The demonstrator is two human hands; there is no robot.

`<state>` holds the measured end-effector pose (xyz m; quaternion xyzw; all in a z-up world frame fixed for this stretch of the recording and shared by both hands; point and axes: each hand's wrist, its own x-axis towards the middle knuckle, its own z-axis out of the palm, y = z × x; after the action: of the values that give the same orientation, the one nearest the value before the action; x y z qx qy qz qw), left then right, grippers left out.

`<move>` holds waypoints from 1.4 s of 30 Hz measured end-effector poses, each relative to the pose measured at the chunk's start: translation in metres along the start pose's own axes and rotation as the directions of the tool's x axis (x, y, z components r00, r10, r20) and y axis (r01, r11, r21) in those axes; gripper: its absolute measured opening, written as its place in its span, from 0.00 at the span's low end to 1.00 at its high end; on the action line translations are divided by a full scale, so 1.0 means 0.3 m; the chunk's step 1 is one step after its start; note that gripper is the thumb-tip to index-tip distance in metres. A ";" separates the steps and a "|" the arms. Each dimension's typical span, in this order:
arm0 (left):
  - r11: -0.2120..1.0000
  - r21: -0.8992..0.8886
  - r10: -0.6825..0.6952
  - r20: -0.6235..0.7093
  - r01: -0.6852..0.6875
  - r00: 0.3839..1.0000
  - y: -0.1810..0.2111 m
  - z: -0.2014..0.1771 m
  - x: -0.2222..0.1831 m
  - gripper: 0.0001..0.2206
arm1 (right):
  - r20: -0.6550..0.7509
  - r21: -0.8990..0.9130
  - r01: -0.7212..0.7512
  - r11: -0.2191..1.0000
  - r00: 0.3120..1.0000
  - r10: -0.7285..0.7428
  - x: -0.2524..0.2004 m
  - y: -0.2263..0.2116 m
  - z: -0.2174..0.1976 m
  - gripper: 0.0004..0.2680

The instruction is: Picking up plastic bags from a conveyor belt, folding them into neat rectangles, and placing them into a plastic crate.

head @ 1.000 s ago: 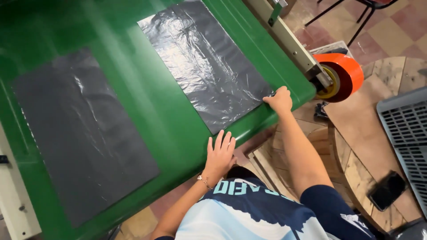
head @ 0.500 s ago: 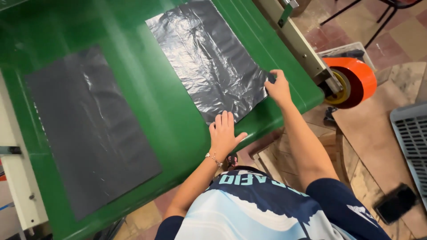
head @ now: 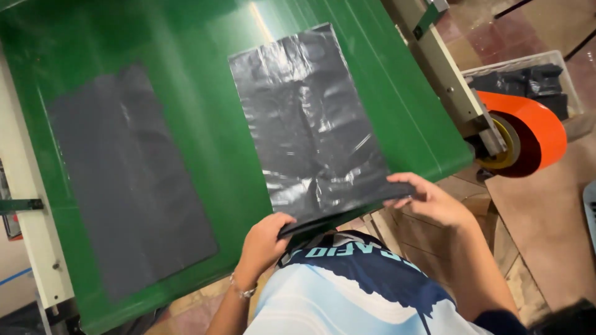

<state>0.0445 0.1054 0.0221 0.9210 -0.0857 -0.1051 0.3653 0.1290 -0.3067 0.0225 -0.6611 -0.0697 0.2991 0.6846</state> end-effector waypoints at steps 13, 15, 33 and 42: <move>0.921 -0.383 -0.112 -0.441 -0.074 0.890 -0.328 -0.255 0.719 0.07 | -0.144 -0.755 0.334 0.564 0.754 -0.640 0.791 -0.121 -0.186 0.11; 0.839 -0.544 -0.258 -0.394 0.002 0.882 -0.328 -0.334 0.882 0.09 | -0.305 -0.722 0.197 0.663 0.769 -0.561 1.000 -0.174 -0.207 0.10; 0.786 0.333 -0.228 -0.627 0.520 0.745 -0.440 -0.221 1.160 0.15 | -0.376 -0.890 -0.233 0.391 0.860 -0.344 1.402 -0.225 -0.251 0.15; 0.992 0.029 0.129 -0.262 -0.126 0.956 -0.055 -0.029 1.073 0.15 | -0.307 -0.903 -0.347 0.253 0.934 0.183 1.664 -0.255 -0.317 0.23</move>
<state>0.3581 0.0474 -0.0252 0.9215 -0.0963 0.0423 0.3739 0.6049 -0.1344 -0.0659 -0.9561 -0.0721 0.2636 0.1058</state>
